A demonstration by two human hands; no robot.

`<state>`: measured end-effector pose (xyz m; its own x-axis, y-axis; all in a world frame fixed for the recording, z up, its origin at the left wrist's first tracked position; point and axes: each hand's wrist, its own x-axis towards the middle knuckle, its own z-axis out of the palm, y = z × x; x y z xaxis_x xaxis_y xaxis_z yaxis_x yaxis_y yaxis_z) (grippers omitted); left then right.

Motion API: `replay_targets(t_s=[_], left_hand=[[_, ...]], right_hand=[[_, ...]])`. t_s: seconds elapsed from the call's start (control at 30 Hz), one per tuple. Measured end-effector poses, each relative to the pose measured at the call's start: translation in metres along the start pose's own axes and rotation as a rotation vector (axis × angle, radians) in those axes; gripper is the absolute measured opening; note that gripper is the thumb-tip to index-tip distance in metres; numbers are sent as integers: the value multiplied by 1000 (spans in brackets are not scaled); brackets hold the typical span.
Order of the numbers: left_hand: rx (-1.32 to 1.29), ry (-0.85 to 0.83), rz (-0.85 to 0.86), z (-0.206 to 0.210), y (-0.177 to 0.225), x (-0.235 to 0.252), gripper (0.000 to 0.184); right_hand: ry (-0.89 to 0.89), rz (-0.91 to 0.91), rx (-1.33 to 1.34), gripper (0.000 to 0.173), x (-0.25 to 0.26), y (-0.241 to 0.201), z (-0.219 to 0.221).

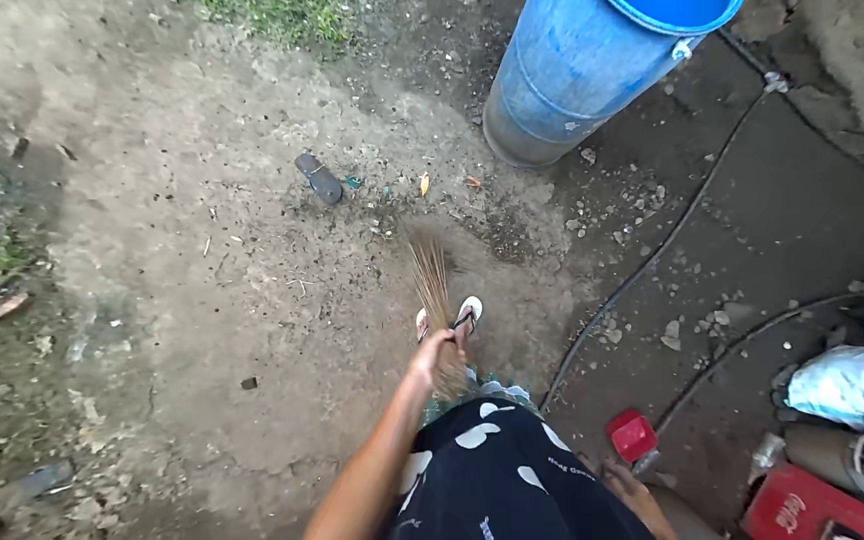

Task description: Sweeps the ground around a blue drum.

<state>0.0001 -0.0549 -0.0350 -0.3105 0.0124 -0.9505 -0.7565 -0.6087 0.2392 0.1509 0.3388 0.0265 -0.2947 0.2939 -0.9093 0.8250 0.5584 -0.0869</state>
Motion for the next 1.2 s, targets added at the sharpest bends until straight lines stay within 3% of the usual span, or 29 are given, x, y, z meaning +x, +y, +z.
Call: replay_targets(t_s=[0.07,0.13,0.2,0.27,0.33,0.4,0.47,0.57,0.67,0.73,0.77,0.8,0.9,0.97,1.03,1.1,1.2], left_hand=[[23,-27,-56,-47,36,10,23],[78,130,-29,-81,52,36,24],[110,188,56,-93,31,48,40],[98,158,109,-73,-4,26,57],[51,112,51,-58,-27,-6,68],[101,45,-33,-66,-25,-20,57],[254,-22,-60,-93,4,-4,32],[308,142,1,-122,29,49,31],[254,205,171,-90,6,44,61],[154,124,152,-53,-18,14,84],[98,88,104,-40,-27,1,83],[51,35,45,-33,-33,-6,75],[69,-147,-93,-34,-11,13,21],[109,-140,-108,-40,28,42,17],[146,43,-21,-24,46,67,17],[245,161,75,12,23,68,45],[235,88,68,86,-36,28,86]], right_hand=[[-20,-38,-9,43,2,0,2],[-7,-100,-9,43,7,5,2],[26,-135,-3,42,4,5,3],[36,-152,-9,42,4,2,3],[31,-143,-40,42,4,3,9],[9,-124,-71,43,2,-2,13],[-12,-132,-84,43,-6,-14,14],[24,-169,-39,42,-12,-12,12],[95,-147,-14,43,-18,-5,13],[95,-94,-34,43,-25,-3,16],[85,-78,-50,43,-25,1,19],[69,-77,-70,44,-21,10,22],[-33,-56,-136,47,0,37,23],[-72,-60,-148,47,8,40,17],[-49,-93,-133,45,2,24,3],[-2,-126,-79,44,-8,8,-13],[-15,-126,-49,44,11,7,-36]])
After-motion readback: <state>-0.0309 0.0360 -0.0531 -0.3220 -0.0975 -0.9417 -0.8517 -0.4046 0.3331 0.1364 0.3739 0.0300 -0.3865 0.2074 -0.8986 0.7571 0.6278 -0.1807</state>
